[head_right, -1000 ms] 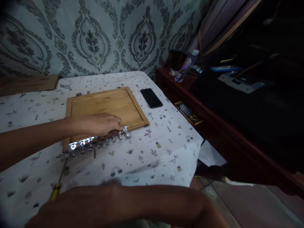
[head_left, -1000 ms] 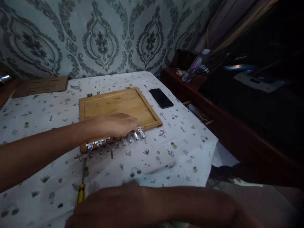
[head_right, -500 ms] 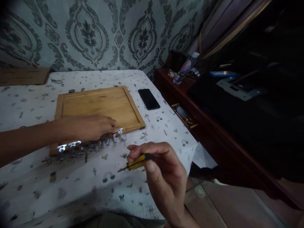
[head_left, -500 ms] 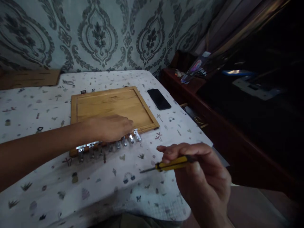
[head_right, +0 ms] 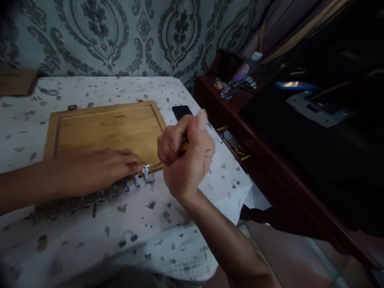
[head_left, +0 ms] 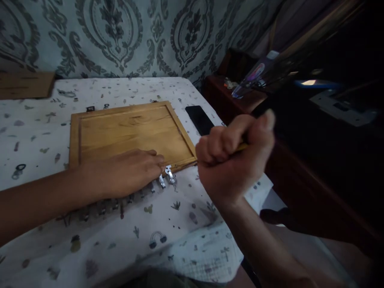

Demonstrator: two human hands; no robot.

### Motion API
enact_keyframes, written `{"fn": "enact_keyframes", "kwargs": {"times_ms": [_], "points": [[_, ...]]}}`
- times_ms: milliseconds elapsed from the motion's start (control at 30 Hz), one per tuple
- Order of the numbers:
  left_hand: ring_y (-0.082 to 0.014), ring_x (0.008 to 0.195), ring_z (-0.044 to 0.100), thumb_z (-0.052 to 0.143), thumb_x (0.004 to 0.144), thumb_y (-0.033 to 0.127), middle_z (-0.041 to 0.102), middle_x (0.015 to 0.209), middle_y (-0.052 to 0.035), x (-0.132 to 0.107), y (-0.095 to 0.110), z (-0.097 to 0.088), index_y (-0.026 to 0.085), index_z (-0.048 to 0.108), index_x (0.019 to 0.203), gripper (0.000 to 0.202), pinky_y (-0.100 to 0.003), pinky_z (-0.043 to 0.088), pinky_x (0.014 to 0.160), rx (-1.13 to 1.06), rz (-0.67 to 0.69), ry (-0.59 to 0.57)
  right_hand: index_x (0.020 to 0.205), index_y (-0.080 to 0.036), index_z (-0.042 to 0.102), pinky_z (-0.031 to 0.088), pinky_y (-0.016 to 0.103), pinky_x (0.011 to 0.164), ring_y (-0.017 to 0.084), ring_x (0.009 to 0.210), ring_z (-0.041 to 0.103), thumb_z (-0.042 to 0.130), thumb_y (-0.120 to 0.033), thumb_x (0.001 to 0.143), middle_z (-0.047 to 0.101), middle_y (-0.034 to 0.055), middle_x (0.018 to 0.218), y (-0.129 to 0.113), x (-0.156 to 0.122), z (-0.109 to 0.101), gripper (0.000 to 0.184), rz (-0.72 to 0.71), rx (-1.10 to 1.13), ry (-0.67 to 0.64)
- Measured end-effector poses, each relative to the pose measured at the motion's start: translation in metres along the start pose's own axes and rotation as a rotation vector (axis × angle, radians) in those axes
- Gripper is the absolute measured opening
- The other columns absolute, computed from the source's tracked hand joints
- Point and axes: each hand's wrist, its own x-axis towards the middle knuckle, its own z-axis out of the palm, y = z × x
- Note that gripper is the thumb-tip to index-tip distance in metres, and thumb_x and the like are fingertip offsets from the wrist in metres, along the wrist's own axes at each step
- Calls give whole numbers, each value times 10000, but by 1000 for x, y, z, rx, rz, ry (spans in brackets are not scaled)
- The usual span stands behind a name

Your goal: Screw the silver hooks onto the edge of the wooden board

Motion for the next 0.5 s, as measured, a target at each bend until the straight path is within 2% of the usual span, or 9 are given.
{"fn": "enact_keyframes", "kwargs": {"times_ms": [100,200,333,500], "points": [[-216,1049,640,397,1019,84,705,1138,-73,3,3,-1,165,679,1060,296,-330,474,918,7,-34,-47,502,-233,263,206,208,308,62,338,145,611,-676,897,161,-86,438,11,2,7,688,37,15,-59],[-225,1042,634,416,988,62,701,1133,-67,1,1,4,177,671,1054,288,-343,470,908,30,-30,-41,501,-230,230,194,201,300,51,329,123,604,-725,879,146,-95,427,16,2,10,726,58,40,-76],[-190,974,623,437,1000,88,683,1073,-33,-4,-6,15,208,658,1110,275,-313,457,867,30,-16,24,505,-226,222,189,192,309,41,328,117,593,-719,894,144,-102,423,22,-1,13,730,65,101,-82],[-182,999,614,427,1021,106,672,1107,-46,-7,-4,15,194,657,1089,256,-303,447,901,35,-1,16,504,-226,248,161,200,314,51,331,132,556,-661,945,160,-93,422,30,-5,14,692,75,92,-76]]}}
